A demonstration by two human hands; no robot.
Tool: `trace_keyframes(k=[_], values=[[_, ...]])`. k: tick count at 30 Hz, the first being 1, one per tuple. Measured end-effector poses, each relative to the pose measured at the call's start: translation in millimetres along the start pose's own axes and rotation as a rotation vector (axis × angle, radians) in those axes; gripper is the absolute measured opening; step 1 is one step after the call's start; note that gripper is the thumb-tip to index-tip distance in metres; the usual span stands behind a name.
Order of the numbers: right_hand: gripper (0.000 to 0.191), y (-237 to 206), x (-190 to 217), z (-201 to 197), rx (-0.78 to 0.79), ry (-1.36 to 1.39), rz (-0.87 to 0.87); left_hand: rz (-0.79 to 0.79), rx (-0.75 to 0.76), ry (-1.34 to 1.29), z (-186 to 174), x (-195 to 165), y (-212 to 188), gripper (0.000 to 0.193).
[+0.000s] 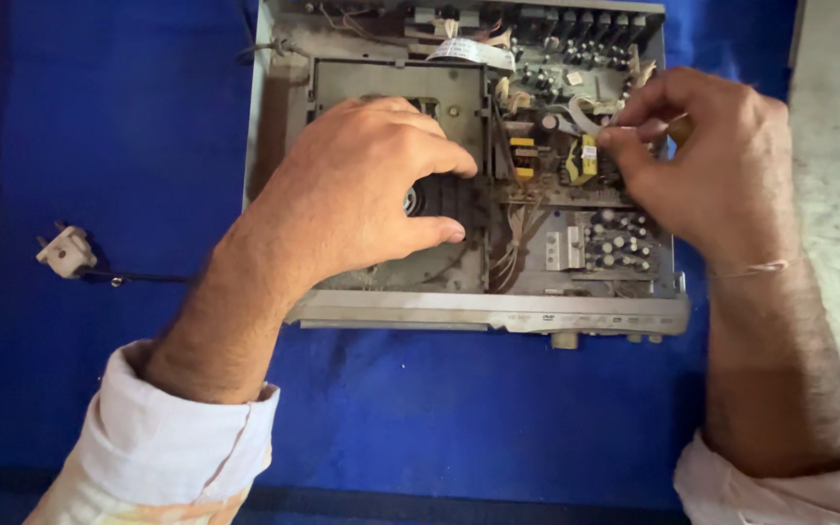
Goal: The person unscrews and removes the metal cover of a DVD player, then works on its internal components with a screwdriver, repositioning the disc mechanism and handling internal wiring. They then apply adhesive tape to parts inside the unit and cut the tape with scissors.
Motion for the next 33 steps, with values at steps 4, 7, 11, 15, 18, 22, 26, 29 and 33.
trace_keyframes(k=[4,7,11,15,18,22,26,29,33], values=[[0.009,-1.5,3.7,-1.4,0.016,-0.040,-0.035,0.052,-0.046,0.019,-4.2,1.7,-2.4,0.047],[0.012,-2.5,0.9,1.2,0.054,-0.065,0.039,0.073,-0.073,0.040,-7.3,2.3,-3.8,0.044],[0.010,-2.6,1.7,2.8,0.054,-0.057,0.008,0.077,-0.072,0.030,-7.9,3.3,-5.2,0.042],[0.011,-4.2,-2.9,4.5,0.072,-0.072,0.049,0.087,-0.066,0.023,-7.0,5.5,-5.7,0.040],[0.011,-4.1,-7.3,5.1,0.039,-0.078,0.073,0.127,-0.078,0.017,-6.1,5.3,-5.4,0.037],[0.012,-0.7,-12.0,11.1,0.049,-0.111,0.069,0.155,-0.083,0.015,-4.7,4.2,-5.2,0.036],[0.009,-1.3,1.3,6.4,-0.010,-0.077,-0.057,0.165,-0.076,0.000,-4.2,2.4,-5.6,0.036],[0.012,-3.2,19.0,-11.5,-0.057,-0.031,-0.067,0.148,-0.076,-0.025,-4.8,3.2,-5.8,0.036],[0.014,-15.3,46.1,-20.3,0.146,-0.060,0.063,0.115,-0.054,-0.036,-3.6,7.2,-5.8,0.039]])
Point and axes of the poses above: each hand's wrist, its own y-axis towards the middle knuckle, its own z-axis out of the palm, x = y × z, the point moved 5 cm from there along y, towards the middle knuckle, and after that the axes turned 4 degrees about -x, right-handed, at the moved point
